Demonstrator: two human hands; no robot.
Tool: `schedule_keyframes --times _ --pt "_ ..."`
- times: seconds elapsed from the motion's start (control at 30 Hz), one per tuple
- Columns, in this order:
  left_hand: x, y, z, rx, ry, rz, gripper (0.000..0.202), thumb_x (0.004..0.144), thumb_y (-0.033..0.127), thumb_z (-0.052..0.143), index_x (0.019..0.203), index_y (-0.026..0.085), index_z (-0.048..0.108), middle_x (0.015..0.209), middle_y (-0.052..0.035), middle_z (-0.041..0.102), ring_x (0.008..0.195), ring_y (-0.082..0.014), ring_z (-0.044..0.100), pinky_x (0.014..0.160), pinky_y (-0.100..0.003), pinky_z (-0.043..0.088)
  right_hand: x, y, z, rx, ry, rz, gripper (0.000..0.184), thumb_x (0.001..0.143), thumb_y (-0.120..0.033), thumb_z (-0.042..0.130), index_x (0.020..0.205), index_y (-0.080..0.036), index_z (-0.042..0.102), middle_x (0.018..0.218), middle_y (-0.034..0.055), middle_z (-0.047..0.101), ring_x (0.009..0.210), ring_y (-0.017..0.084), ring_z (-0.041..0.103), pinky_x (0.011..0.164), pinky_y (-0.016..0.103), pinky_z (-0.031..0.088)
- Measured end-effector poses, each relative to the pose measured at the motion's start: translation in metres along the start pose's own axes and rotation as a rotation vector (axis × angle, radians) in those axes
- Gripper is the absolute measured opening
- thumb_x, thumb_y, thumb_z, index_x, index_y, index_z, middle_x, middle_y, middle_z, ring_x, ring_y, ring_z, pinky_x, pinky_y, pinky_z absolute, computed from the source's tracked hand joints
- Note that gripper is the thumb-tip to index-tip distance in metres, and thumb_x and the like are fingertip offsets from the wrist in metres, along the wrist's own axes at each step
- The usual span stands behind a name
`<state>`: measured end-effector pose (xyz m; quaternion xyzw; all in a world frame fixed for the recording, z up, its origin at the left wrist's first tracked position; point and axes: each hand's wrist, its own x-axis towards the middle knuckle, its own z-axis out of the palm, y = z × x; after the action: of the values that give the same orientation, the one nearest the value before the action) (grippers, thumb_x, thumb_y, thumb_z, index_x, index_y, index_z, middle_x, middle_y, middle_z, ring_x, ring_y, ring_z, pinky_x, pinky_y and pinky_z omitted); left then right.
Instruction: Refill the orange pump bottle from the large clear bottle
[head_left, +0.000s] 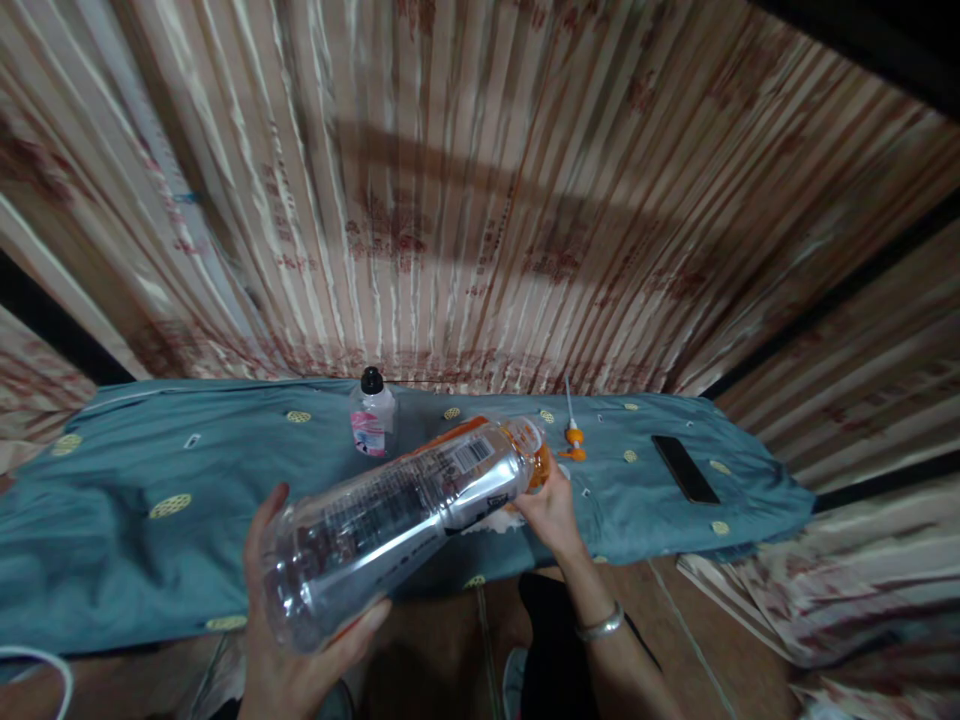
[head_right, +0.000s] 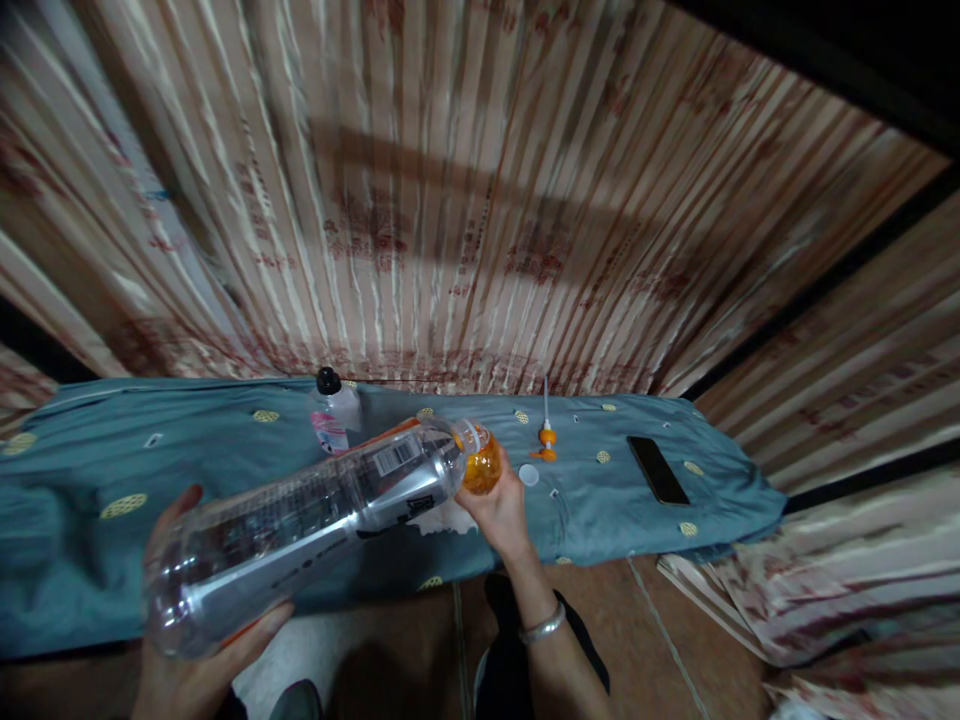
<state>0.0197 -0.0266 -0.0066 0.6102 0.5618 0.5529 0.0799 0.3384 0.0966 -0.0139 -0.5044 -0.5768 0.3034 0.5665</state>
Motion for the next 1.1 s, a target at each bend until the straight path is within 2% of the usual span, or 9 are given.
schedule_keyframes --times 0.1,0.2,0.3,0.43,0.6,0.7,0.8,0.93,1.1 --pt "-0.001 0.003 0.002 -0.024 0.034 -0.094 0.137 0.058 0.058 0.110 0.176 0.027 0.047 0.126 -0.0074 0.080 0.096 -0.0325 0.083 0.081 -0.044 0.075 0.000 0.000 0.000 0.018 -0.003 -0.002 0.070 0.073 -0.040 0.095 0.138 -0.021 0.075 0.121 0.0106 0.092 0.105 0.033 0.089 0.095 0.043 0.074" --pt "-0.001 0.024 0.009 -0.074 0.124 -0.224 0.137 0.056 0.069 0.107 0.175 0.029 0.050 0.135 -0.0087 0.077 0.102 -0.0340 0.083 0.088 -0.049 0.075 0.000 -0.001 0.000 0.015 0.001 0.004 0.071 0.072 -0.041 0.095 0.137 -0.020 0.076 0.120 0.0113 0.092 0.104 0.033 0.089 0.094 0.044 0.075" --pt "0.000 0.043 0.014 -0.137 0.153 -0.312 0.137 0.058 0.083 0.101 0.176 0.034 0.050 0.120 -0.0043 0.079 0.094 -0.0343 0.082 0.084 -0.052 0.075 0.000 -0.002 -0.001 -0.007 -0.001 0.002 0.071 0.072 -0.043 0.096 0.136 -0.020 0.076 0.119 0.0118 0.092 0.103 0.034 0.089 0.094 0.046 0.075" --pt "0.000 0.033 0.008 -0.086 0.123 -0.221 0.131 0.060 0.070 0.105 0.174 0.039 0.050 0.138 -0.0052 0.077 0.101 -0.0343 0.082 0.086 -0.052 0.075 0.000 -0.004 0.000 -0.006 0.000 -0.002 0.070 0.072 -0.047 0.099 0.133 -0.021 0.078 0.116 0.0105 0.091 0.103 0.034 0.089 0.094 0.047 0.074" --pt "-0.004 0.005 -0.001 -0.098 0.066 -0.158 0.131 0.056 0.059 0.110 0.171 0.032 0.053 0.145 -0.0092 0.075 0.110 -0.0363 0.082 0.089 -0.049 0.075 0.000 -0.002 -0.001 0.024 -0.001 0.000 0.071 0.069 -0.046 0.101 0.130 -0.020 0.078 0.116 0.0111 0.091 0.102 0.035 0.089 0.093 0.048 0.075" --pt "-0.004 0.015 0.004 -0.087 0.106 -0.200 0.133 0.052 0.067 0.109 0.168 0.027 0.056 0.151 -0.0142 0.071 0.113 -0.0397 0.081 0.090 -0.053 0.075 0.001 0.001 0.000 -0.014 0.017 0.008 0.067 0.068 -0.042 0.098 0.127 -0.021 0.078 0.115 0.0098 0.091 0.102 0.034 0.088 0.093 0.047 0.075" --pt "-0.003 0.037 0.011 -0.111 0.172 -0.279 0.119 0.069 0.072 0.099 0.171 0.028 0.055 0.162 -0.0173 0.064 0.123 -0.0415 0.079 0.106 -0.059 0.071 0.000 0.002 0.002 -0.020 0.031 0.017 0.062 0.068 -0.036 0.095 0.126 -0.021 0.079 0.114 0.0101 0.091 0.101 0.035 0.088 0.094 0.049 0.075" --pt "-0.003 0.049 0.014 -0.103 0.178 -0.271 0.114 0.075 0.075 0.094 0.173 0.031 0.054 0.165 -0.0159 0.062 0.133 -0.0453 0.074 0.119 -0.068 0.062 0.000 0.001 0.004 0.006 0.041 0.023 0.061 0.067 -0.035 0.092 0.125 -0.021 0.079 0.112 0.0105 0.091 0.100 0.035 0.089 0.093 0.048 0.075" --pt "-0.003 0.048 0.013 -0.110 0.177 -0.272 0.115 0.074 0.072 0.097 0.173 0.033 0.052 0.167 -0.0148 0.061 0.128 -0.0415 0.077 0.115 -0.063 0.066 0.000 0.001 0.004 -0.045 0.026 0.013 0.059 0.069 -0.038 0.090 0.124 -0.022 0.077 0.113 0.0095 0.092 0.101 0.033 0.089 0.093 0.044 0.075"
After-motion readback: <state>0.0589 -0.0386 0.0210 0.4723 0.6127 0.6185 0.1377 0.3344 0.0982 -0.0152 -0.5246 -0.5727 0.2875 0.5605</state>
